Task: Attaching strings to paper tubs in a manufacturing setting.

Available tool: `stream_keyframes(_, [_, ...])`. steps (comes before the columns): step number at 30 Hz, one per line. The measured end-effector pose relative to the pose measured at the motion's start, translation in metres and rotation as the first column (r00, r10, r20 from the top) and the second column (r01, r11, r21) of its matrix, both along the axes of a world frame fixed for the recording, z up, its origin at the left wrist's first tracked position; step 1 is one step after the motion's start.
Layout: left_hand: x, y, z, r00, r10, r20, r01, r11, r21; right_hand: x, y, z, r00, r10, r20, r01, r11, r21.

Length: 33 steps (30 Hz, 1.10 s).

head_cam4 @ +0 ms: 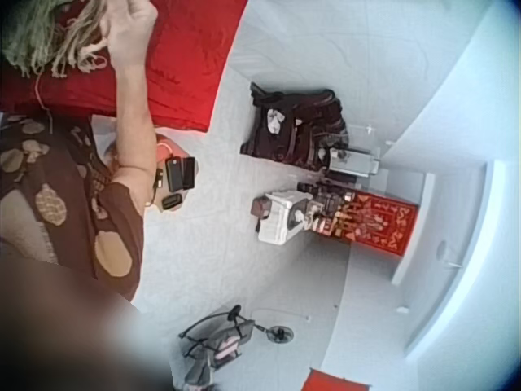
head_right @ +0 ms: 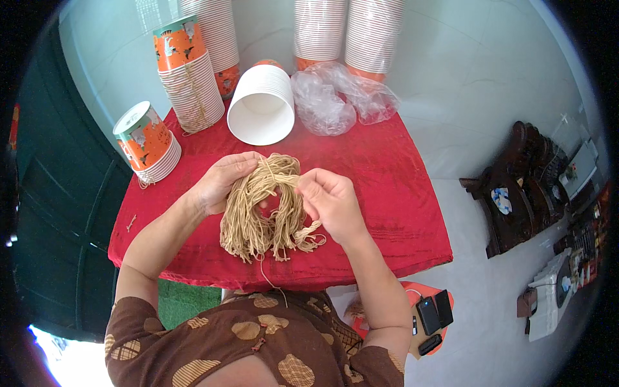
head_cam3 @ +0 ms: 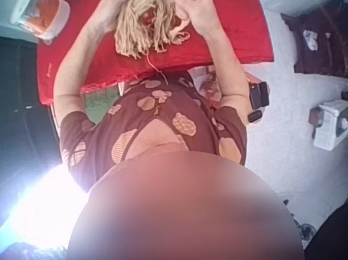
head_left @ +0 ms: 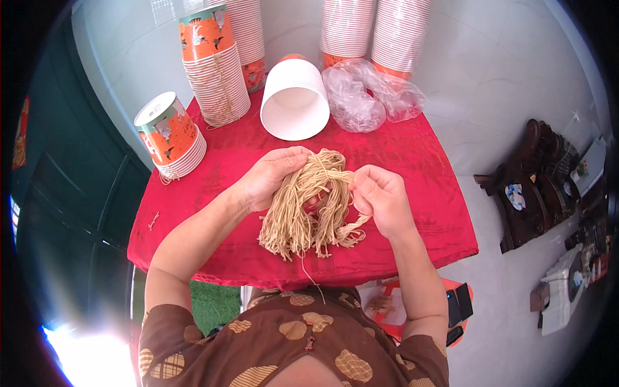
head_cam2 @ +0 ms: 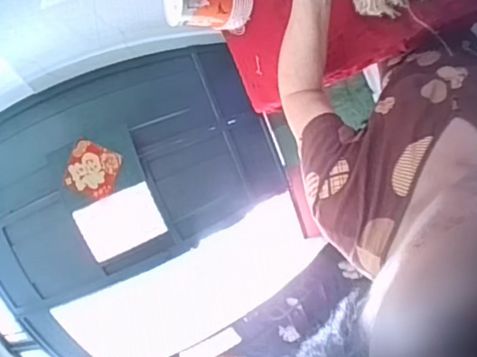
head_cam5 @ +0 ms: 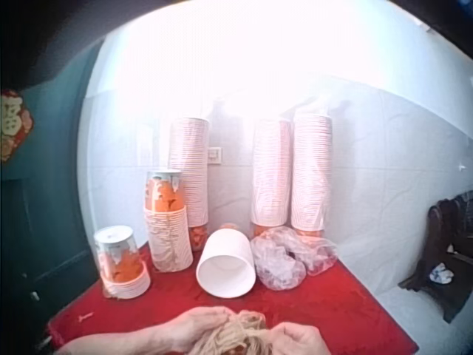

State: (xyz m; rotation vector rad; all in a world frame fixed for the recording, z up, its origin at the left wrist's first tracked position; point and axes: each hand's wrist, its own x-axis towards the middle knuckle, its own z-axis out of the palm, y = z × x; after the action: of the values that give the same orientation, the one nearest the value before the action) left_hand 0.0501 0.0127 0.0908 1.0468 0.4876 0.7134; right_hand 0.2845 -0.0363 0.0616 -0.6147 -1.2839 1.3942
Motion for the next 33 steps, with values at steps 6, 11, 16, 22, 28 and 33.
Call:
stream_keyframes(6, [0.009, 0.001, -0.005, 0.974, 0.220, 0.049, -0.215, 0.973, -0.086, -0.022, -0.028, -0.003, 0.727, -0.491, 0.480, 0.040, 0.728, 0.685])
stream_keyframes(11, [-0.003, 0.003, -0.007, 0.996, 0.065, 0.067, -0.066, 0.998, 0.014, -0.018, -0.035, -0.001, 0.709, -0.487, 0.511, -0.068, 0.674, 0.736])
stream_keyframes(16, [0.001, -0.001, -0.001, 0.999, 0.049, 0.016, -0.050, 0.997, 0.057, -0.013, -0.032, -0.002, 0.718, -0.632, 0.290, 0.349, 0.689, 0.635])
stream_keyframes(22, [0.006, -0.009, 0.000, 0.999, -0.024, 0.037, 0.022, 0.999, 0.043, -0.020, -0.024, 0.011, 0.758, -0.582, 0.295, 0.198, 0.636, 0.746])
stream_keyframes(28, [0.003, -0.010, -0.001, 0.998, -0.043, 0.051, 0.042, 0.999, 0.011, -0.003, -0.022, 0.010, 0.841, -0.319, 0.437, 0.011, 0.817, 0.576])
stream_keyframes(33, [-0.005, -0.008, -0.004, 0.997, -0.062, 0.055, 0.061, 0.998, 0.019, 0.013, -0.018, 0.007, 0.890, -0.088, 0.448, -0.161, 0.857, 0.489])
